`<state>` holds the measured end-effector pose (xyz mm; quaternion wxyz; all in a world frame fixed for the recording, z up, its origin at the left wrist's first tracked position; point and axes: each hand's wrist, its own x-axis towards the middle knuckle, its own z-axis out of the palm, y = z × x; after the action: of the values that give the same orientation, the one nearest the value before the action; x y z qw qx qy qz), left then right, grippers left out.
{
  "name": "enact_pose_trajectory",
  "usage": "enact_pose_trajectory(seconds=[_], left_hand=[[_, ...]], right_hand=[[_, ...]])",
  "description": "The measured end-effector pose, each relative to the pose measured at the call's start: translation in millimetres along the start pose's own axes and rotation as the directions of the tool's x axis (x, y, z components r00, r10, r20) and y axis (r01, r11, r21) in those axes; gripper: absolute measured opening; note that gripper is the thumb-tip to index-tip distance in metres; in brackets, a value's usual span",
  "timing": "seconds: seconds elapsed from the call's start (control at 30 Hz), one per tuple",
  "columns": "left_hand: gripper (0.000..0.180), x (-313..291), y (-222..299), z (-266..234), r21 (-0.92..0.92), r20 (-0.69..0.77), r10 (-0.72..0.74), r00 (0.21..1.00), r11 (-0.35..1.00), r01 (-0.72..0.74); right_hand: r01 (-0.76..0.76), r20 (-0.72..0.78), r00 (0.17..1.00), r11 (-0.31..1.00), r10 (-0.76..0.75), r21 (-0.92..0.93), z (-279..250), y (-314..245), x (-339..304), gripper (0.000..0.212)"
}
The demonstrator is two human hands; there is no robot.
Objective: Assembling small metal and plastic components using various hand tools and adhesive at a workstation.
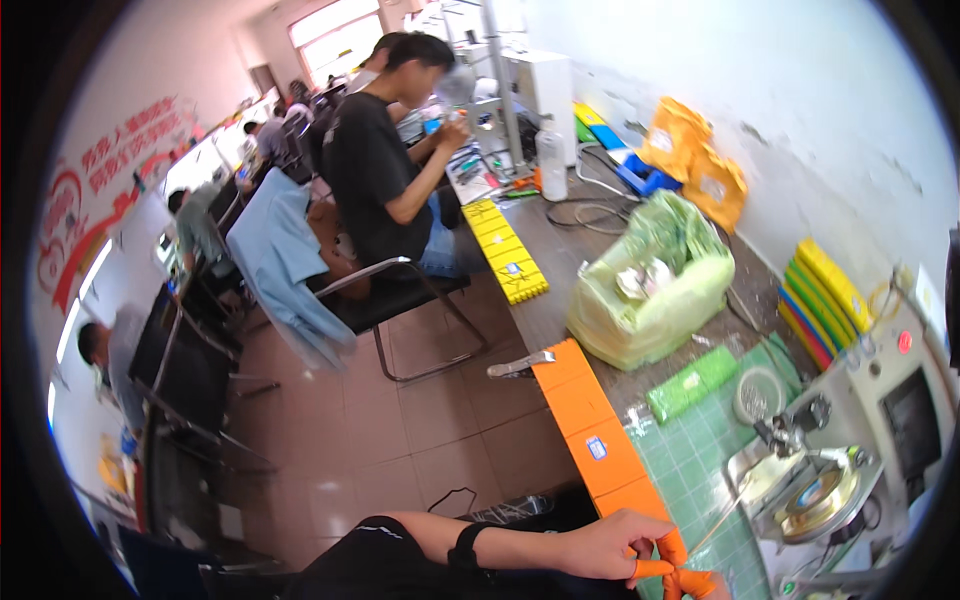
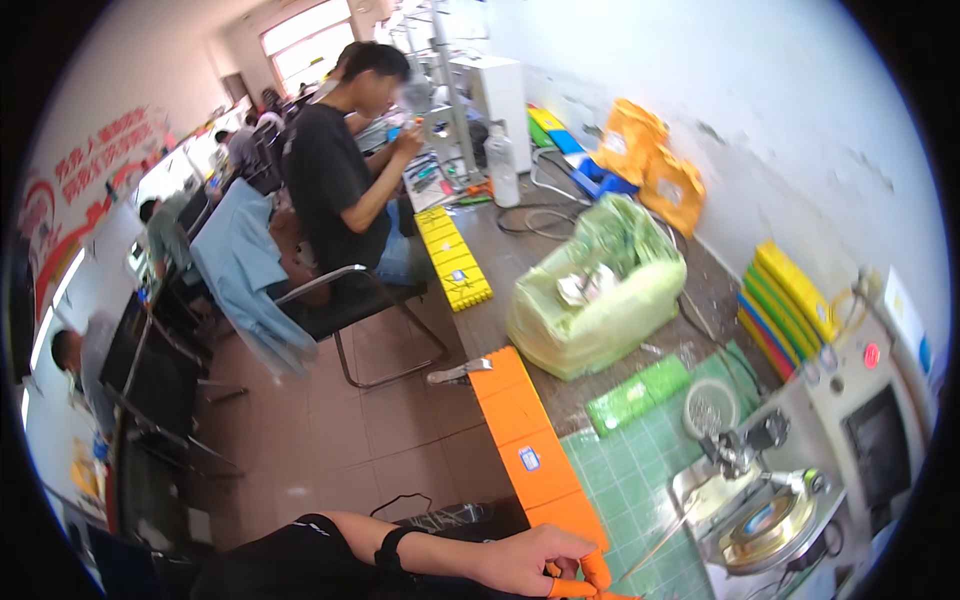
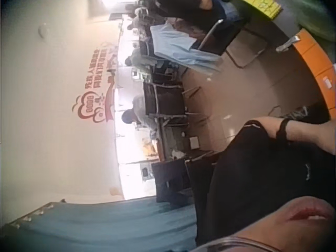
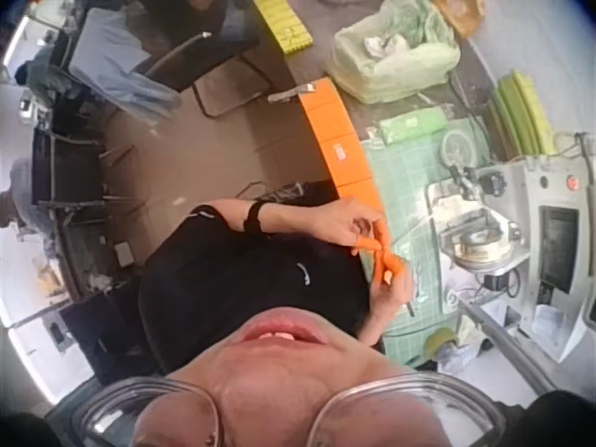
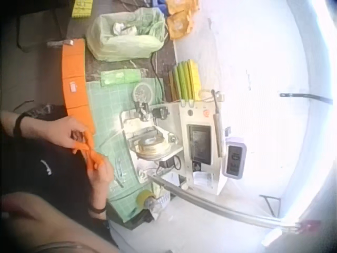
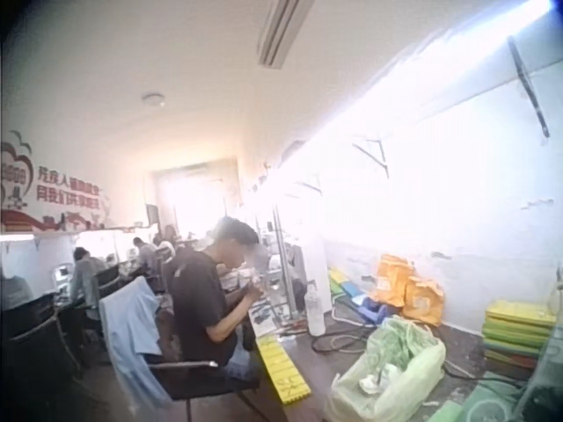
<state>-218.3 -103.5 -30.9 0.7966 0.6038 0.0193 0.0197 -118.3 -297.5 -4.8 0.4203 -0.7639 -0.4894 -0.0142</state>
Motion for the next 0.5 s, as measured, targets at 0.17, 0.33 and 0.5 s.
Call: enact_pose_trajectory(seconds=[0.17, 0.33, 0.5], left_hand=[[0.019, -29, 26, -22, -0.042, -0.087, 0.102, 0.991, 0.994, -0.105], [0.021, -68, 45, -52, 0.099, -0.212, 0.233, 0.949, 0.971, -0.217], [0.024, -89, 46, -83, 0.344, -0.316, 0.434, 0.844, 0.881, -0.324]], right_hand=[[0.098, 0.057, 0.994, 0.99, -0.093, -0.103, 13, -37, 25, 0.02], [0.193, 0.067, 0.98, 0.979, -0.188, -0.064, 45, -76, 56, 0.017], [0.191, 0.187, 0.966, 0.981, -0.179, -0.046, 68, -96, 85, 0.016]])
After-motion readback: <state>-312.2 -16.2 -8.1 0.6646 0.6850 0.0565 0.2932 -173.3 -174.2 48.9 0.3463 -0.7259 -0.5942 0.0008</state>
